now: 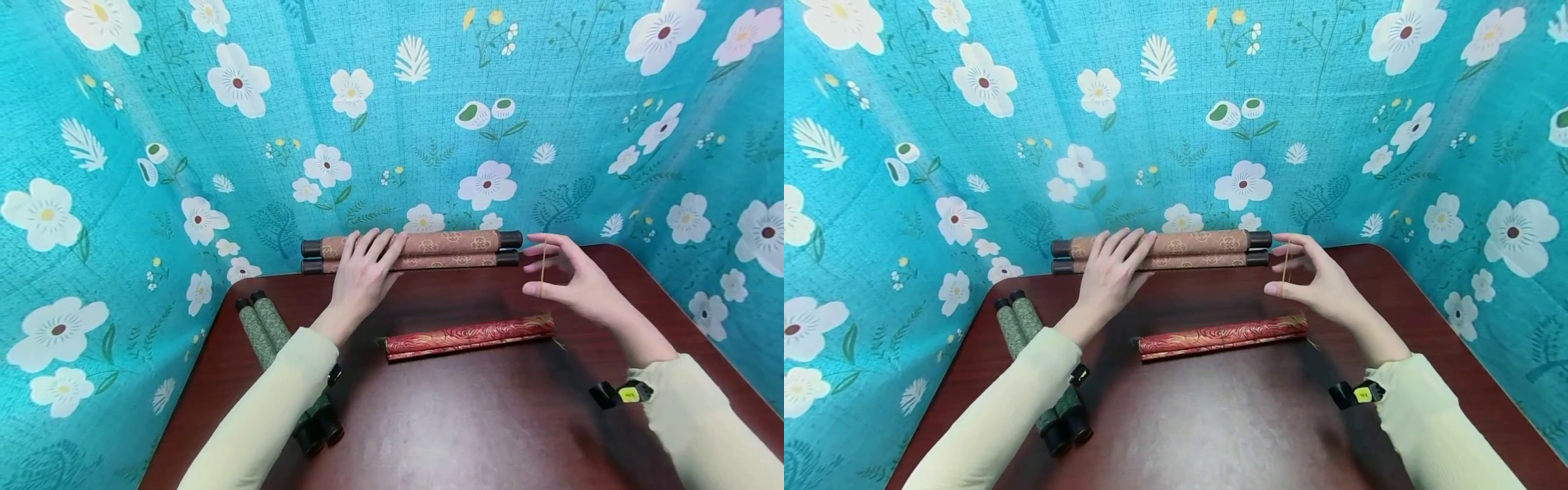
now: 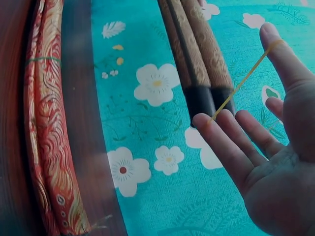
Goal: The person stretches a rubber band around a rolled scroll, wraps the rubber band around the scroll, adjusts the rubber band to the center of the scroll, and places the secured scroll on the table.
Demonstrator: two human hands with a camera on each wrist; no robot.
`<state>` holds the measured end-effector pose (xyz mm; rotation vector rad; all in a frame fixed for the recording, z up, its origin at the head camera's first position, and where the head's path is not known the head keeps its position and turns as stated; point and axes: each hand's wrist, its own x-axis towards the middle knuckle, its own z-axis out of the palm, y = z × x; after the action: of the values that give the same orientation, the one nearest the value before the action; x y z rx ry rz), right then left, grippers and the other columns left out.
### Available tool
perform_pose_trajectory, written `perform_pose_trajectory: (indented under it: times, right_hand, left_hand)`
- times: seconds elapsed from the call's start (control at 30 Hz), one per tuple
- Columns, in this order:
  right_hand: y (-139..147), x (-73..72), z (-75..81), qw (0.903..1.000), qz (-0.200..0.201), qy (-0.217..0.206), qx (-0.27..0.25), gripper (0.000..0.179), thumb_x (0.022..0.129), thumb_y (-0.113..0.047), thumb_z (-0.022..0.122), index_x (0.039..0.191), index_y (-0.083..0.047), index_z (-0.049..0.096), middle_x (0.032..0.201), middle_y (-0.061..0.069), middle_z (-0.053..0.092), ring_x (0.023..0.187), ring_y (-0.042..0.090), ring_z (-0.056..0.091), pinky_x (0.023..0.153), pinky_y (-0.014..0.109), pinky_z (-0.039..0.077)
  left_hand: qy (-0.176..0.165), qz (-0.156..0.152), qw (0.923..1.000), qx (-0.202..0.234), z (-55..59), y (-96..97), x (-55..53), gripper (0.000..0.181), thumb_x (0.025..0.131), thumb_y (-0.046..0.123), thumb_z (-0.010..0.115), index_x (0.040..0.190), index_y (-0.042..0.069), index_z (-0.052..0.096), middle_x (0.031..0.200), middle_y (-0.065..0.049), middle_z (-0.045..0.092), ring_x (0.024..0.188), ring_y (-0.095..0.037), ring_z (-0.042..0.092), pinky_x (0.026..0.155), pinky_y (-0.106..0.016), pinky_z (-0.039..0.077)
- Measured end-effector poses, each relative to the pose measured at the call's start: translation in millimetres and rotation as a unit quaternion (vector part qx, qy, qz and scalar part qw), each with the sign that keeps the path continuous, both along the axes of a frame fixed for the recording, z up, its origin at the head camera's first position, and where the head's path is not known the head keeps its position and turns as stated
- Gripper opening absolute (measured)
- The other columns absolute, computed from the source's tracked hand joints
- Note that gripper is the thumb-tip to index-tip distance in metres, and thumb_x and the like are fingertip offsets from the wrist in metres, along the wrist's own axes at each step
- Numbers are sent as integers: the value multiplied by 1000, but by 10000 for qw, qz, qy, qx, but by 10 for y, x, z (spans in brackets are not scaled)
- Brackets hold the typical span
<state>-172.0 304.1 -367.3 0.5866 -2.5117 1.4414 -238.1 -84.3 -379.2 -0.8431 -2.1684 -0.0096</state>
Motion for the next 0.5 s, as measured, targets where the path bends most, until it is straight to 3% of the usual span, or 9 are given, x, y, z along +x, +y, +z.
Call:
perform_pose_trajectory:
  times: [0.23, 0.5]
  right_hand:
    - [42, -34, -36, 9985, -430, -82, 314, 84, 91, -9, 85, 163, -16, 41, 144, 9, 57, 113, -1, 62, 85, 22, 47]
    - [-36, -77, -65, 9995, -262, -193, 39, 84, 91, -6, 85, 162, -15, 41, 147, 8, 52, 119, 1, 58, 80, 15, 57]
  left_hand:
    - [190, -40, 9998, 62, -34, -68, 90, 71, 91, 34, 88, 154, 16, 59, 144, -11, 65, 134, -36, 60, 115, -59, 43]
    - [538, -136, 9982, 207, -73, -123, 231, 75, 86, 34, 92, 152, 16, 61, 141, -11, 67, 131, -36, 61, 112, -58, 45]
